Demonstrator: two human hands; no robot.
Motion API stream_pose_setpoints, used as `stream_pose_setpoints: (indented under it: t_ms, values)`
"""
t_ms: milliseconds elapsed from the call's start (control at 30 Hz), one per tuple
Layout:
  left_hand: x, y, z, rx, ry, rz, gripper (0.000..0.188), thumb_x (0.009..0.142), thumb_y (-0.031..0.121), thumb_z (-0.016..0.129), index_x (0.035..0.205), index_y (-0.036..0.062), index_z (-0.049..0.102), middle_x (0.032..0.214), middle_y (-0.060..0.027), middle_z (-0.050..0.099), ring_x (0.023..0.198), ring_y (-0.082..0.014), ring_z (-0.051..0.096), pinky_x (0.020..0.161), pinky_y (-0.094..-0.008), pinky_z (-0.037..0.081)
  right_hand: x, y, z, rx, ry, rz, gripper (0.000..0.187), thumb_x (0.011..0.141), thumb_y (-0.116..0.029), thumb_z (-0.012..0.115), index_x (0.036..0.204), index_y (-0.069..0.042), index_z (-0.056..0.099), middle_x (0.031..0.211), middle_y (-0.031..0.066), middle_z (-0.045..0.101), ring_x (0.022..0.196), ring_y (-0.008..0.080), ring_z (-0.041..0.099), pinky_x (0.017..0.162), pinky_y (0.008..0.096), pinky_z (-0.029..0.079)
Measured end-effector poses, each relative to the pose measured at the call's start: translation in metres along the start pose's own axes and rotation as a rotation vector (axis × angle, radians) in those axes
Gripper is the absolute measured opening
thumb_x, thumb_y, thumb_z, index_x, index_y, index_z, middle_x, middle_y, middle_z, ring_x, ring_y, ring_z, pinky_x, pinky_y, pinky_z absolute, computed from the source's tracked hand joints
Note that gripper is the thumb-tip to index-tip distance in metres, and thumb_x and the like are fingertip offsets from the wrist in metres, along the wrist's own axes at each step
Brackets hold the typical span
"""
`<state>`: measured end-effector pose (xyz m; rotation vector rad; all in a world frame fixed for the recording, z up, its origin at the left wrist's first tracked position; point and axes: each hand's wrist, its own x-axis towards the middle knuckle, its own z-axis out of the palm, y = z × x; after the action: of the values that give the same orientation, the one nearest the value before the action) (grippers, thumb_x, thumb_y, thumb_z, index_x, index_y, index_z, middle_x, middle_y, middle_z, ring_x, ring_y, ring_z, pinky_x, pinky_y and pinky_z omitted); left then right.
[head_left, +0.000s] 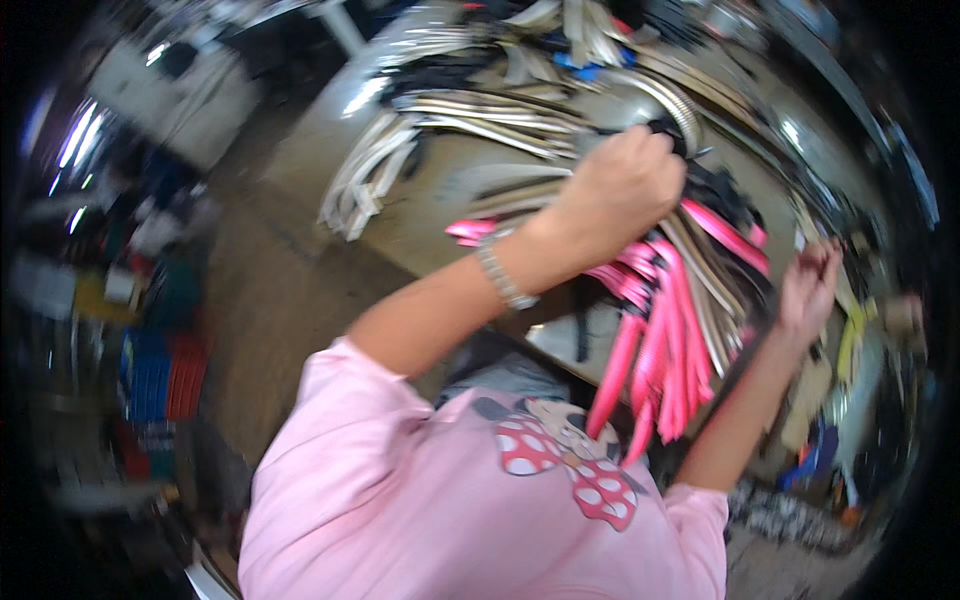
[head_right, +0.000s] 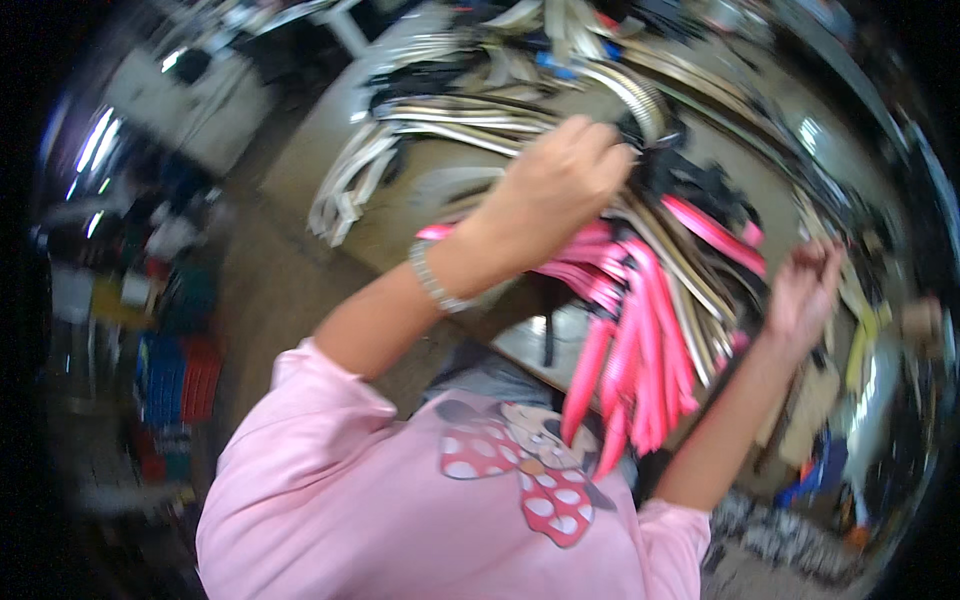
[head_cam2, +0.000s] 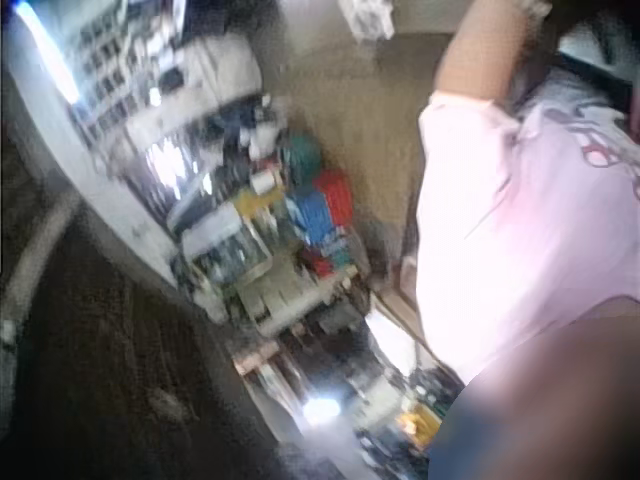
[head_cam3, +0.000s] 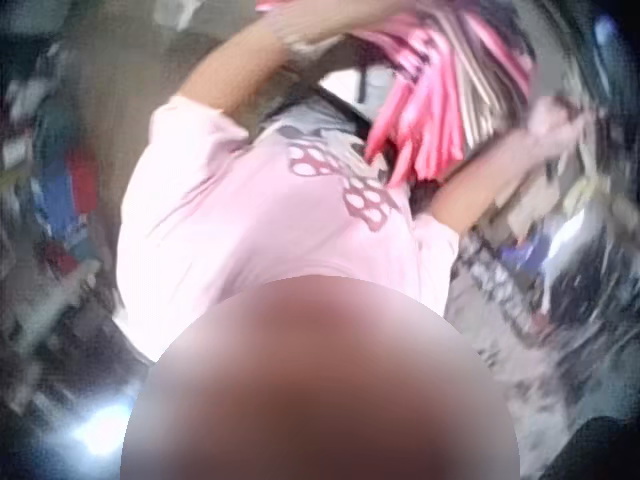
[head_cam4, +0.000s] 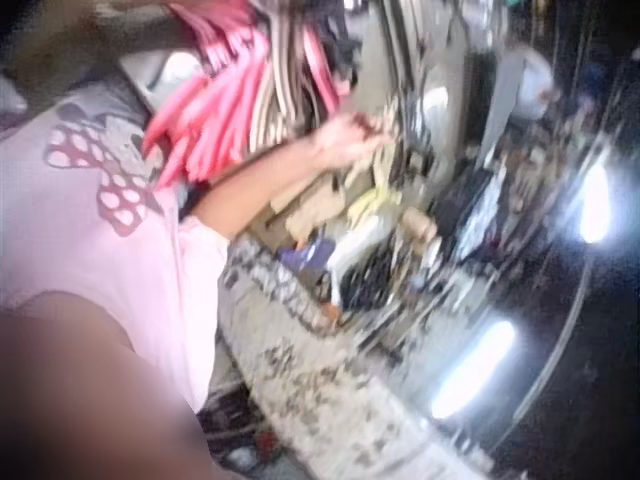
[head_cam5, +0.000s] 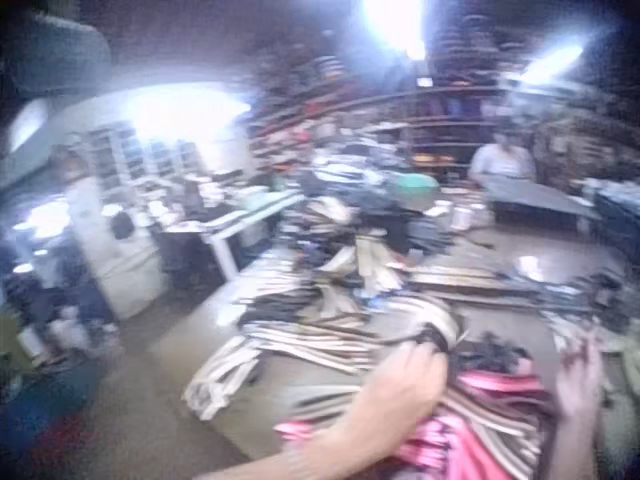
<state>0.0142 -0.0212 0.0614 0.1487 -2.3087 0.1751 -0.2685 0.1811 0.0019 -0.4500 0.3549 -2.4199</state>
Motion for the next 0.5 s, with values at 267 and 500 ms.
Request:
stream_pose_setpoints:
  t_ms: [267,500]
  values:
    - [-0.052,0.028,0.021,-0.602,-0.223,-0.365,0.013,0.085,0.006,0.065,0.096,-0.0004,0.064,0.091,-0.0128,0.063,0.083,-0.028,0.061,0.074,-0.0363,0.049,-0.03,0.013,0.084,-0.269,-0.122,0.216,0.013,0.097,-0.01,0.057,0.103,0.002,0.058,0.096,0.0078,0.058,0.084,0.0144,0.059,0.081,0.0271,0.056]
    - [-0.061,0.024,0.026,-0.736,-0.229,-0.574,0.016,0.089,0.012,0.065,0.097,-0.0019,0.065,0.088,-0.0132,0.064,0.076,-0.0218,0.061,0.068,-0.0299,0.047,-0.06,0.115,0.083,-1.676,-0.18,0.298,0.018,0.094,-0.013,0.063,0.097,0.004,0.064,0.096,0.0063,0.064,0.083,0.0101,0.061,0.077,0.0249,0.05]
